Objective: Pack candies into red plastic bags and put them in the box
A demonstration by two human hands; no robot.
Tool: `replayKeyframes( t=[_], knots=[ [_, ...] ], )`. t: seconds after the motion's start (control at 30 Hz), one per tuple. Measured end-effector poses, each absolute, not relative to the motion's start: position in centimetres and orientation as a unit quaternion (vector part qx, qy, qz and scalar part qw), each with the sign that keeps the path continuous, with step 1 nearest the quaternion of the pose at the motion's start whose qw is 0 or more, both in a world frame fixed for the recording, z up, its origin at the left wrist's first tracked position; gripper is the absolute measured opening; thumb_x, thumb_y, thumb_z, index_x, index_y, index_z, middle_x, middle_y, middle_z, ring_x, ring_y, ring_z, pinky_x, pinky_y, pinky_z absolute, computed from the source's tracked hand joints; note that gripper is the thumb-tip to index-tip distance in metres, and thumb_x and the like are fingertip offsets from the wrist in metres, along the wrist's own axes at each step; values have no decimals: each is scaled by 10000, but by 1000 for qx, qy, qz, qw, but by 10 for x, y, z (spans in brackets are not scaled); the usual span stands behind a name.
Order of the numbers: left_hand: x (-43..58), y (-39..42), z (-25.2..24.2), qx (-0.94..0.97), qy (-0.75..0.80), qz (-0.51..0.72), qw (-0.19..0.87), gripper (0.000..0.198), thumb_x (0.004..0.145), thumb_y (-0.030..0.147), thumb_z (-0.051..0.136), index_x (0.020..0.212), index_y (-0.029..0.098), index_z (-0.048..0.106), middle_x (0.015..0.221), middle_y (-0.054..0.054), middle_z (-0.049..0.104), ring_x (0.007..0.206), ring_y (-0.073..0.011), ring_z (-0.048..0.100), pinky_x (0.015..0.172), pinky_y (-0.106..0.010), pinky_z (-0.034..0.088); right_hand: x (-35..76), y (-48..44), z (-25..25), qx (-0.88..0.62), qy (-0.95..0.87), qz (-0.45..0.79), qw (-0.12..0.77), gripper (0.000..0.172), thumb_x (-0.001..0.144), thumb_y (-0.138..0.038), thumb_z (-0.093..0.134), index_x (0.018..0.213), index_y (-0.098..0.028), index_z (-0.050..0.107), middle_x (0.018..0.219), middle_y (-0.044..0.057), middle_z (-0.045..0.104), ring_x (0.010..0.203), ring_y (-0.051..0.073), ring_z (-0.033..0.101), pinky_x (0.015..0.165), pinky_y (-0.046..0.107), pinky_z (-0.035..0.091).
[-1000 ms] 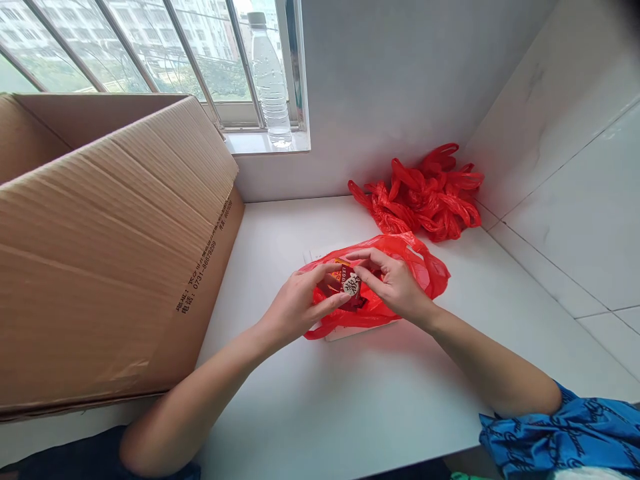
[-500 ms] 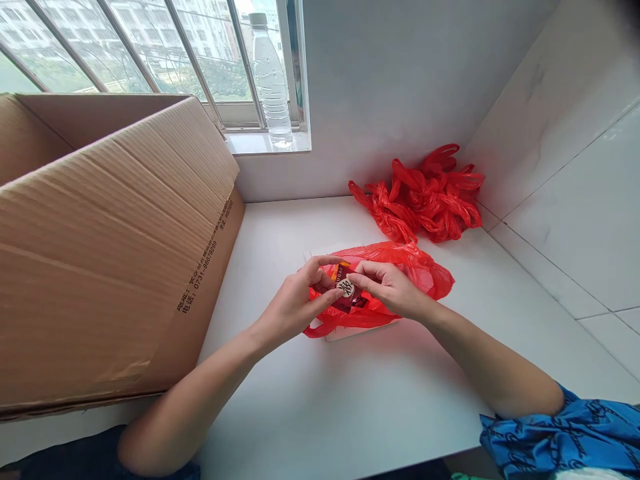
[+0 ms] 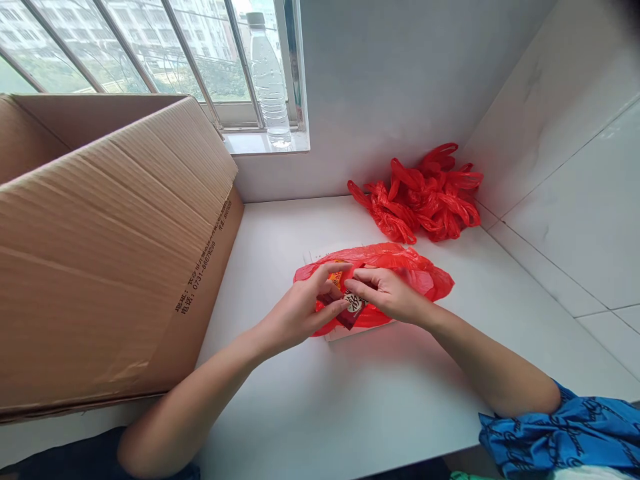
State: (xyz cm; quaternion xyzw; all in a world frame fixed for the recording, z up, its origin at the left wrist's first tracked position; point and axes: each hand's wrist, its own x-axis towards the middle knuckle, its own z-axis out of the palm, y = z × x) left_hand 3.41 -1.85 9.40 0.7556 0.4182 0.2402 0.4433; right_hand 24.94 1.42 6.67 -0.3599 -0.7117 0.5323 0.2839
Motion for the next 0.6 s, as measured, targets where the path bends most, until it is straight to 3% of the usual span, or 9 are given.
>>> replayKeyframes(
  t=[0.27,0.6],
  knots=[
    [33,-18,91,721,406,255,500,563,964,413,579,1463,253,371,931,-51,733,845,-185,689,714,-294,504,248,16,64,-329,-702,529,346,480,979,-553,490,657,-211,389,641,-45,340,587,112,341,549,268,299],
    [33,-15,91,699,402,303,507,495,957,348,602,1408,238,431,852,-29,698,839,-185,693,769,-315,519,247,16,60,-338,-686,515,388,465,982,-588,451,701,-220,400,640,-47,336,572,113,310,528,267,286]
  ],
)
